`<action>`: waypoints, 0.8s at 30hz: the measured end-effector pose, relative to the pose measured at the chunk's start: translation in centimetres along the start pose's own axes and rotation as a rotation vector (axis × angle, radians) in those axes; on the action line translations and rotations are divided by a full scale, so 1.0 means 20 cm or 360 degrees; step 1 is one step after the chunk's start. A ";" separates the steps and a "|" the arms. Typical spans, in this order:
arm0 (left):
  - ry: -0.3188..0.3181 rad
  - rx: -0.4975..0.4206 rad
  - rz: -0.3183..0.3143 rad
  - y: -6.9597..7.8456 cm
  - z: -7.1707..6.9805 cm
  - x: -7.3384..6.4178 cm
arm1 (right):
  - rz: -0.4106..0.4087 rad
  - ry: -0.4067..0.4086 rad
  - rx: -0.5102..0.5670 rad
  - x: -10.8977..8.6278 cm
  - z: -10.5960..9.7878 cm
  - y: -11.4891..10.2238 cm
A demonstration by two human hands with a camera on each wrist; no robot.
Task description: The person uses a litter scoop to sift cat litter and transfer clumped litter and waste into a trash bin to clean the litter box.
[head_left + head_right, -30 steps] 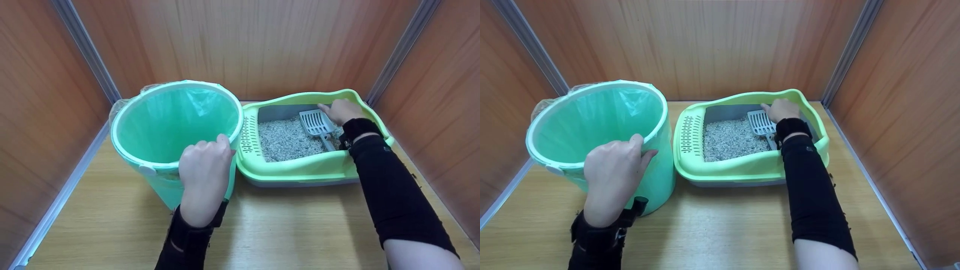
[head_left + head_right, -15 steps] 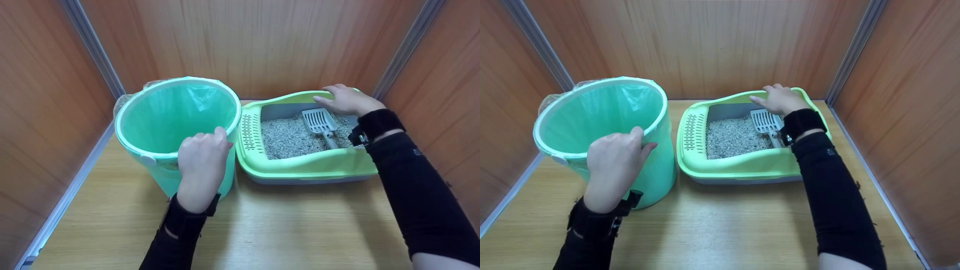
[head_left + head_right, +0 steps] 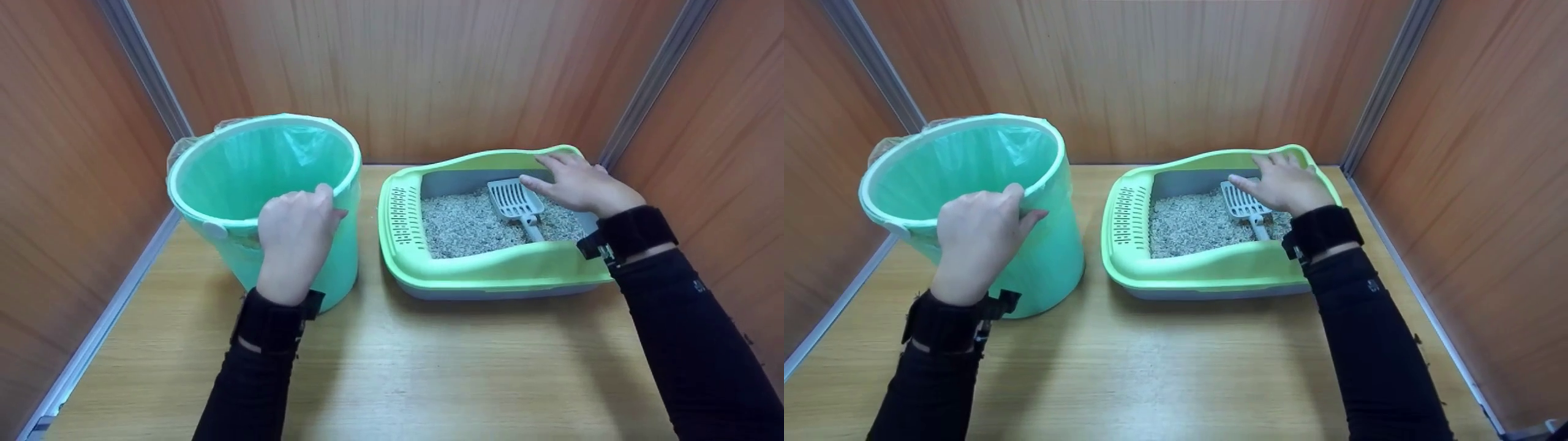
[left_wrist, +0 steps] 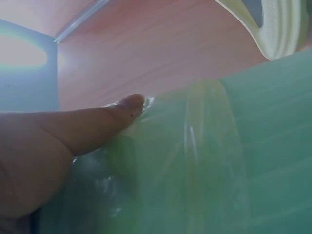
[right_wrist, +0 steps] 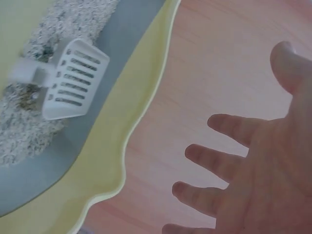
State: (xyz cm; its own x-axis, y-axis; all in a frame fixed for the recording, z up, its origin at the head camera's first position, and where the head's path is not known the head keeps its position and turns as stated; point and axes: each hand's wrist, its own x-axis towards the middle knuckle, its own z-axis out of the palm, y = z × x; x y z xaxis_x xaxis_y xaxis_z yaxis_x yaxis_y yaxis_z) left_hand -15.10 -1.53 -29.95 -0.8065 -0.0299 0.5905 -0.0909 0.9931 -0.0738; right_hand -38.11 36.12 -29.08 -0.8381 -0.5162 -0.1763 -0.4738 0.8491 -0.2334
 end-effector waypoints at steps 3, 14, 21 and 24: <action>0.0037 -0.0020 -0.0008 -0.06 0.03 0.03 | 0.0005 0.0029 -0.0009 0.00 0.04 0.03; 0.0002 0.0083 -0.0084 -0.15 0.09 0.02 | -0.0021 0.0135 0.0031 -0.05 0.18 0.10; 0.0002 -0.0017 -0.0134 -0.02 0.04 0.11 | -0.0076 0.0246 -0.0045 -0.10 0.17 0.03; -0.0028 -0.0274 0.0008 0.08 0.10 0.17 | -0.0102 0.0270 -0.0058 -0.12 0.16 0.00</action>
State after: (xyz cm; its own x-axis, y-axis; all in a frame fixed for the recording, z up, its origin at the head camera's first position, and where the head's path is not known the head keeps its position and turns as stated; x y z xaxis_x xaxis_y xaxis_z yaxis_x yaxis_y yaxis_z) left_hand -19.23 -0.26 -29.62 -0.8170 -0.0254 0.5761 0.0135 0.9979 0.0631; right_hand -35.33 37.01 -31.66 -0.8381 -0.5456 0.0021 -0.5345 0.8202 -0.2040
